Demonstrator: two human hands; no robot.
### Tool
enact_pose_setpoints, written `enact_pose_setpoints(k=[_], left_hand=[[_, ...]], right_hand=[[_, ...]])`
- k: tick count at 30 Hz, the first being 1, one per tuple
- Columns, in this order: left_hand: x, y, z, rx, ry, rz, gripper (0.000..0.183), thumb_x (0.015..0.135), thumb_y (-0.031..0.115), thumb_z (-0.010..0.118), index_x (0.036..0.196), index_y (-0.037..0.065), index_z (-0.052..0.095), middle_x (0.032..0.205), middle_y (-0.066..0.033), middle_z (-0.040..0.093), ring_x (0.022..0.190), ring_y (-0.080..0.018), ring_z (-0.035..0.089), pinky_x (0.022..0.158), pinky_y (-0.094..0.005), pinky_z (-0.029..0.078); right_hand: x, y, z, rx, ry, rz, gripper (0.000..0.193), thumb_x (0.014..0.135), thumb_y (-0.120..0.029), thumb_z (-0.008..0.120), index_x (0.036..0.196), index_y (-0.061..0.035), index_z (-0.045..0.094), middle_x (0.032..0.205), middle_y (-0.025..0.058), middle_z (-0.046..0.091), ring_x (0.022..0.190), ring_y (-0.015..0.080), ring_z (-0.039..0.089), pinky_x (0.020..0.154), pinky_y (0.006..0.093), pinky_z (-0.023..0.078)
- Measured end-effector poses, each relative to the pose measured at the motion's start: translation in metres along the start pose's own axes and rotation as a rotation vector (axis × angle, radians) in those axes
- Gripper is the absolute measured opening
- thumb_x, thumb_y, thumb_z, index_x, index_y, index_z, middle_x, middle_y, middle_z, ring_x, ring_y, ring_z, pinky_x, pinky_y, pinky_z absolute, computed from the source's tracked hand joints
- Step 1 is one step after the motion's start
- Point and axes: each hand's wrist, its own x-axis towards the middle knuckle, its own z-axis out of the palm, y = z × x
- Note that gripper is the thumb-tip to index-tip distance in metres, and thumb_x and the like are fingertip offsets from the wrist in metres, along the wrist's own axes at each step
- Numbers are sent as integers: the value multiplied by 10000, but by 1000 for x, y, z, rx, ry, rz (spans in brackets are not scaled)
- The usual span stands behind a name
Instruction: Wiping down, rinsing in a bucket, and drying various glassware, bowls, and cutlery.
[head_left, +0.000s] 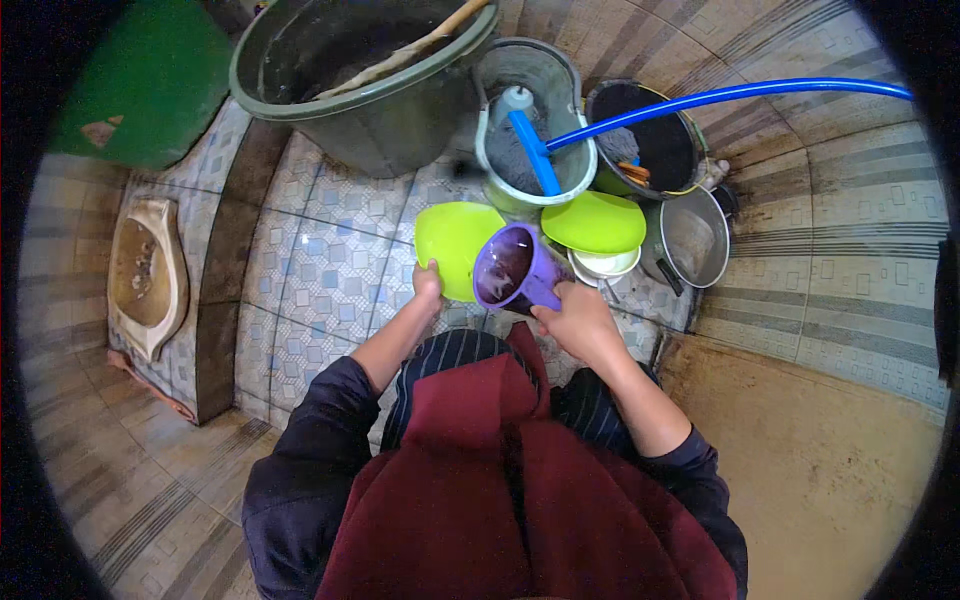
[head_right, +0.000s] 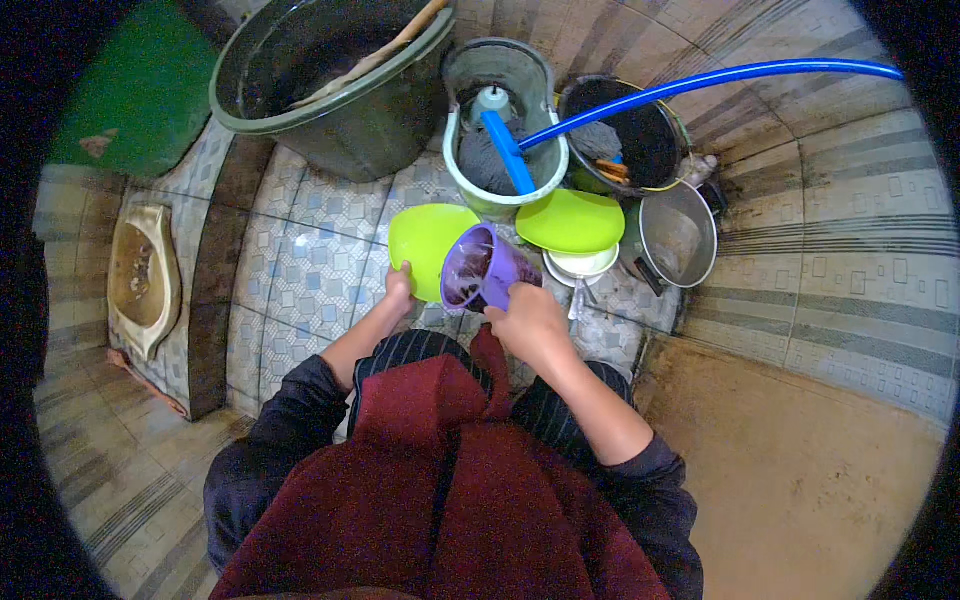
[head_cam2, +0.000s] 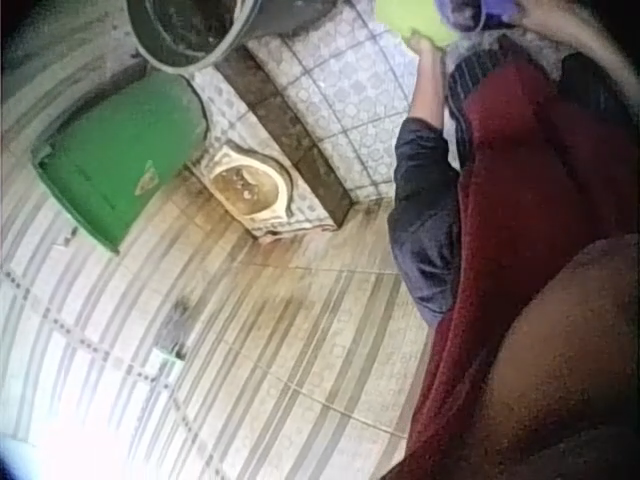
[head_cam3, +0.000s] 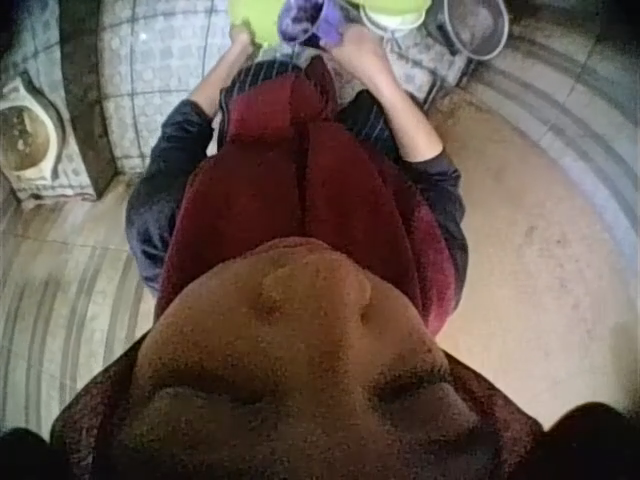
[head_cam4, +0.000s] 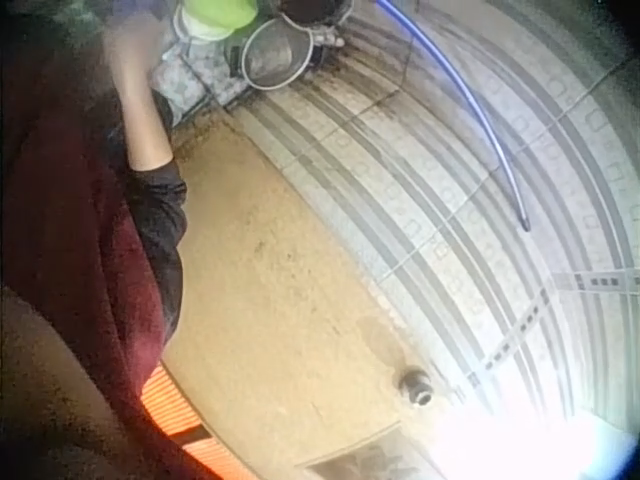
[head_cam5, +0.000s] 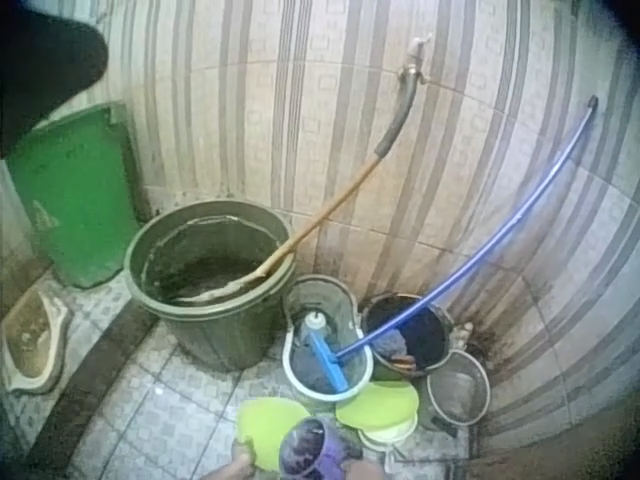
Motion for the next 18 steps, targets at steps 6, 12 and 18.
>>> enact_pose_setpoints(k=[6, 12, 18], left_hand=[[29, 45, -2, 155, -153, -42, 345, 762, 15, 450, 1102, 36, 398, 961, -147, 538, 832, -266, 557, 682, -378, 479], [42, 46, 3, -114, -89, -344, 411, 851, 378, 347, 1085, 57, 449, 978, -101, 553, 848, -264, 558, 708, -465, 454], [73, 33, -39, 493, 85, 56, 375, 798, 285, 507, 1069, 32, 452, 973, -122, 559, 831, -257, 559, 679, -410, 448]], right_hand=[[23, -38, 9, -63, -12, -28, 312, 674, -248, 608, 725, 58, 569, 593, 187, 569, 651, 320, 581, 684, 390, 439], [39, -33, 12, 110, 96, -85, 319, 689, -240, 591, 755, 71, 562, 560, 142, 578, 499, 243, 576, 535, 330, 454], [27, -30, 5, 177, 75, -89, 278, 688, -207, 553, 733, 68, 557, 566, 125, 588, 524, 226, 586, 550, 326, 450]])
